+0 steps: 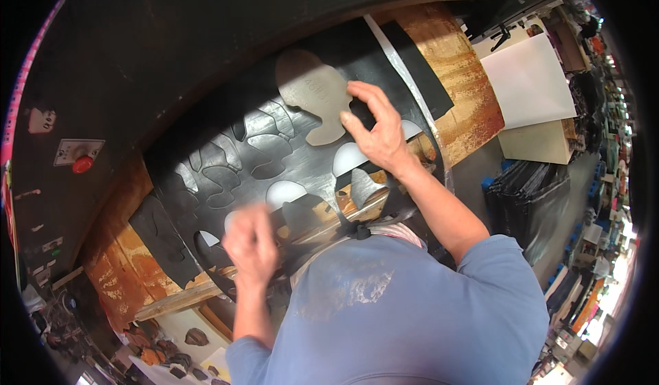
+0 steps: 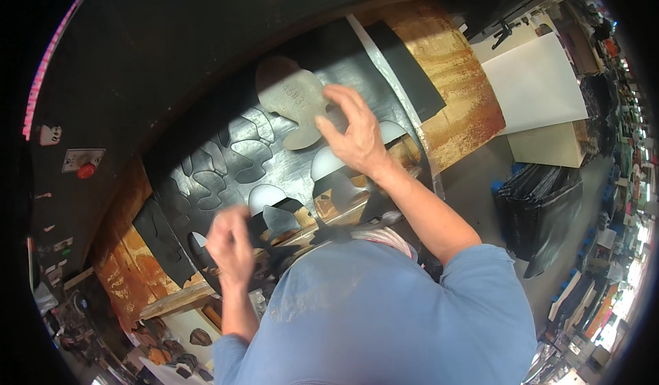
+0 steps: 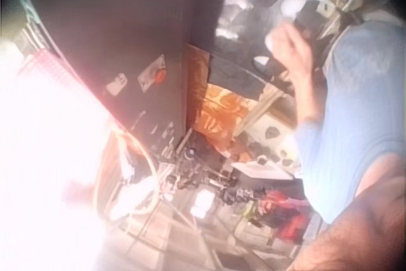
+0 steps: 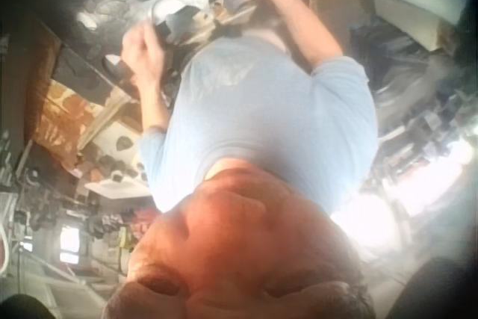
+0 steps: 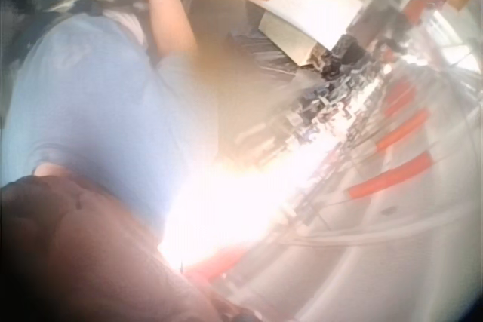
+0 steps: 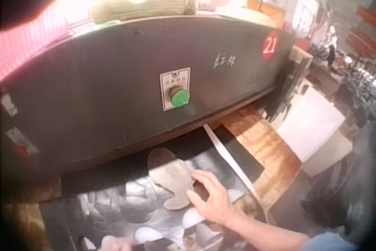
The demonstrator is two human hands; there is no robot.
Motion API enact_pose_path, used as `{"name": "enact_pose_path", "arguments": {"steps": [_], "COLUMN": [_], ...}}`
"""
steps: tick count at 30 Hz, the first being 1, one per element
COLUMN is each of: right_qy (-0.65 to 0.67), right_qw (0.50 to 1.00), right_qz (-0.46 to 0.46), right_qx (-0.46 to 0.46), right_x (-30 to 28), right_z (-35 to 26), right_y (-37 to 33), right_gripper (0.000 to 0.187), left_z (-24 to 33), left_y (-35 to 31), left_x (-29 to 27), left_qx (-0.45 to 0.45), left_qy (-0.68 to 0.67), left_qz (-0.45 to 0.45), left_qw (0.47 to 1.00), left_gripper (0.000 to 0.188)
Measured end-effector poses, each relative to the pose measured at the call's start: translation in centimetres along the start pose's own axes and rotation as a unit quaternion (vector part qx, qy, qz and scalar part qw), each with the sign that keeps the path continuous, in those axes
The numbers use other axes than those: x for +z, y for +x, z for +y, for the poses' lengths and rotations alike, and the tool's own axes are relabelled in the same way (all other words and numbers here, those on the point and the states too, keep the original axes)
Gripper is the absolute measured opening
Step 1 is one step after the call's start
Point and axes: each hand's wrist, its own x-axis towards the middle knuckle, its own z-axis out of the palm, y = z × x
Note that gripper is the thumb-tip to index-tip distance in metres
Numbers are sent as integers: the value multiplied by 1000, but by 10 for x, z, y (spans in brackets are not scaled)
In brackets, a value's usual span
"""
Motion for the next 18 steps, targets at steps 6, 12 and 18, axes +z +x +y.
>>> {"name": "enact_pose_path", "arguments": {"steps": [6, 12, 18], "right_qy": [36, 146, 30], "right_qw": [997, 964, 939], "right_qz": [8, 156, 127], "right_qx": [-64, -160, -319], "right_x": [0, -47, -62], "right_z": [7, -51, -72], "right_y": [7, 36, 53], "right_gripper": [46, 9, 6], "left_z": [16, -2, 0], "left_y": [-44, -46, -43], "left_x": [60, 62, 66], "left_qx": [102, 144, 124], "left_qy": [90, 115, 128], "left_qz": [-58, -24, 21], "left_qw": [989, 983, 984], "left_gripper": [12, 23, 32]}}
